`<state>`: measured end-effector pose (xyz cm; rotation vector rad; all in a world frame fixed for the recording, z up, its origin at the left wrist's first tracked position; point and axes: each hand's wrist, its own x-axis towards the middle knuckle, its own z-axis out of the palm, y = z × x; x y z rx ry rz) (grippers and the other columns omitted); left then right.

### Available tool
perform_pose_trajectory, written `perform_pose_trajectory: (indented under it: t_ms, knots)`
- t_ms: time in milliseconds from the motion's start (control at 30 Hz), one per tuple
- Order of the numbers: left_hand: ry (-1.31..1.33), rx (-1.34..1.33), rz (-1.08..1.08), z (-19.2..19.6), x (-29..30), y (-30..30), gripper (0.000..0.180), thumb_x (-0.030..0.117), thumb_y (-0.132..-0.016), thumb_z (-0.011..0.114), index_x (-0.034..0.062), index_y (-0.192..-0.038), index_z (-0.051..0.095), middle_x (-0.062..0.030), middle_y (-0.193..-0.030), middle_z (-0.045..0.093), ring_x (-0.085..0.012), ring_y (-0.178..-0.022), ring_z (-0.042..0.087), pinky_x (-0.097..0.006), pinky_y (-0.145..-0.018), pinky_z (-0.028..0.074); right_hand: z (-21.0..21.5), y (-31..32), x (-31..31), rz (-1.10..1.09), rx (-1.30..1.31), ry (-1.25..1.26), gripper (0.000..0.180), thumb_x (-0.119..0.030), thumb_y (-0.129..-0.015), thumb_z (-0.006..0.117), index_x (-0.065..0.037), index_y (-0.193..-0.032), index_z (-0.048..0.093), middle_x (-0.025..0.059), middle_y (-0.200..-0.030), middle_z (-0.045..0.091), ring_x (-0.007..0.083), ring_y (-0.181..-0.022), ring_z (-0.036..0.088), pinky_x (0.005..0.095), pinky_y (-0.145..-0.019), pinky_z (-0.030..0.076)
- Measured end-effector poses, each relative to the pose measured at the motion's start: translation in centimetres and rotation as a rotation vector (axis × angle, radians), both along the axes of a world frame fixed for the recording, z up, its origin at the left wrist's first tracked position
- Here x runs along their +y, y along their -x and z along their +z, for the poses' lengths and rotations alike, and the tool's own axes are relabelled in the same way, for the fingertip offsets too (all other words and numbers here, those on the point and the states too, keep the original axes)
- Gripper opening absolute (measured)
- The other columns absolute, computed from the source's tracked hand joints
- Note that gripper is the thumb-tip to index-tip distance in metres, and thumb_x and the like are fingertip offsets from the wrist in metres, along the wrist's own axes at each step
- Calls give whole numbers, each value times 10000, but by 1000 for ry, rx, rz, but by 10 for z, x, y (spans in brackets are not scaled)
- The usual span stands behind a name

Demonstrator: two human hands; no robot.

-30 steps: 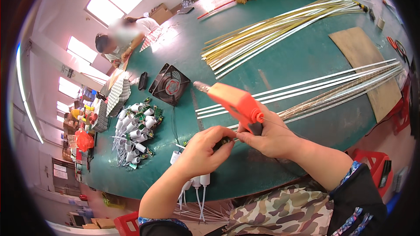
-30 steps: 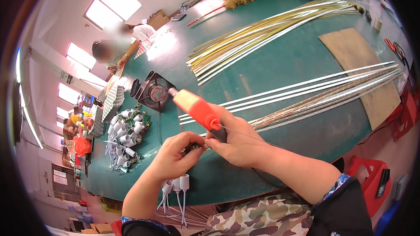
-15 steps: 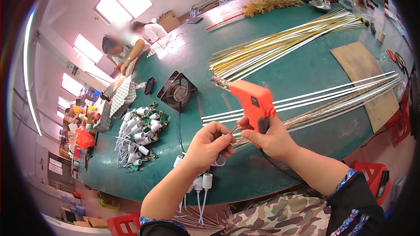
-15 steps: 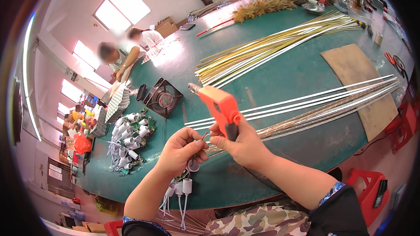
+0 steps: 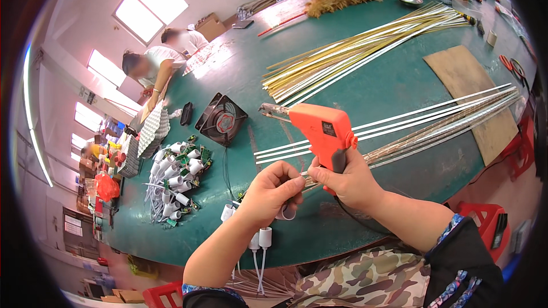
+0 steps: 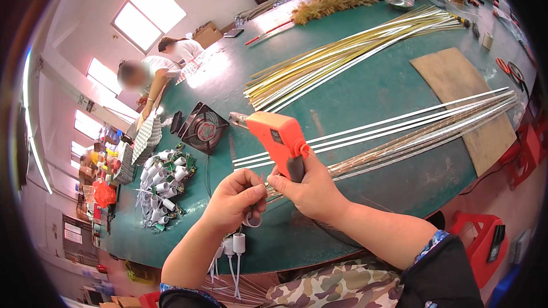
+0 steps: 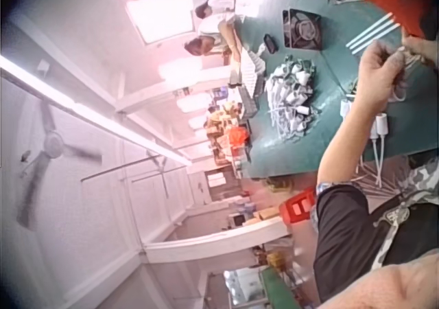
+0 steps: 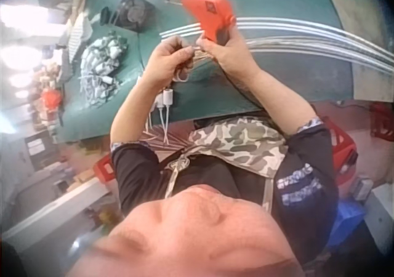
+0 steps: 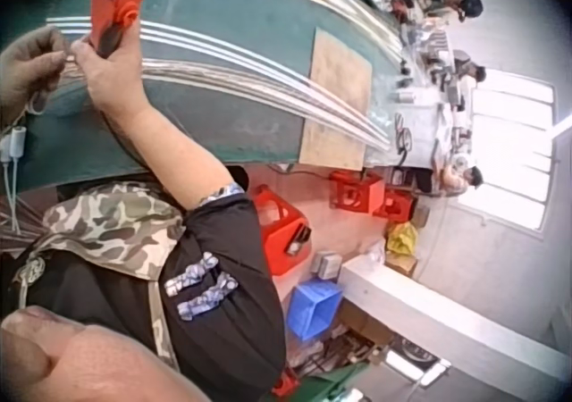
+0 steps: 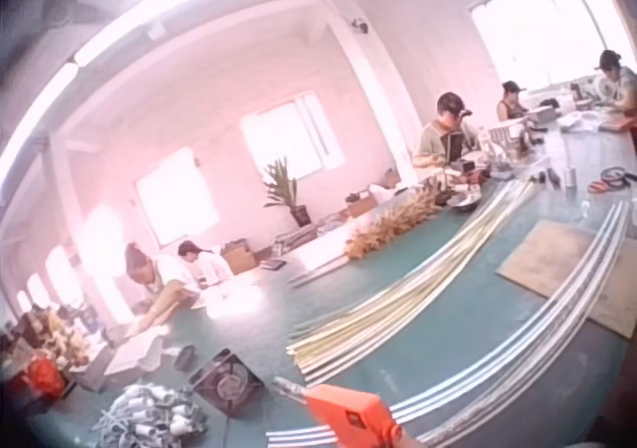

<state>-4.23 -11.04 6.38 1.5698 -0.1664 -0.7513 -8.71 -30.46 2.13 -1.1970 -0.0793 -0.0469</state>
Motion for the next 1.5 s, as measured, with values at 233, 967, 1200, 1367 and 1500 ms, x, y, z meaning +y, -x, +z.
perform_pose_trajectory:
  t_ms: [233, 967, 1200, 1367, 1500]
  knots:
    - [-284, -381, 68, 22, -4, 7, 96, 73, -946, 647, 66, -984, 559, -9, -794, 569, -52, -599, 538, -190, -512, 427, 0, -1, 2, -82, 116, -116, 292, -122, -897, 720, -58, -1089, 510, 18, -867, 592, 84, -729, 561, 252, -619, 477]
    - [-665, -245, 92, -28, 92, -88, 181, 204, -899, 689, 30, -900, 639, 16, -667, 516, -64, -570, 445, -255, -439, 299, -2, -2, 2, 40, 122, 242, 416, -132, -908, 682, -26, -1266, 499, 43, -1017, 622, 135, -925, 596, 320, -864, 483]
    - [-627, -414, -21, -49, 98, -105, 116, 112, -822, 714, 4, -832, 674, -10, -691, 582, -92, -623, 505, -276, -533, 400, -10, -7, 8, 137, 14, 248, 500, -118, -903, 684, -18, -1335, 454, 75, -1138, 635, 141, -999, 618, 335, -920, 489]
    - [-642, -298, 6, -40, 96, -109, 107, 121, -804, 721, 23, -836, 692, 31, -675, 558, -63, -566, 459, -253, -471, 336, -2, -9, 14, 100, 28, 178, 481, -133, -900, 698, -14, -1313, 482, 72, -1174, 629, 144, -1020, 615, 333, -931, 486]
    - [-615, -249, 15, -42, 98, -116, 106, 120, -801, 722, 21, -820, 691, 26, -681, 574, -70, -590, 482, -254, -495, 360, 2, -12, 18, 91, 58, 253, 476, -157, -897, 711, -11, -1298, 499, 79, -1164, 639, 152, -1020, 612, 339, -934, 482]
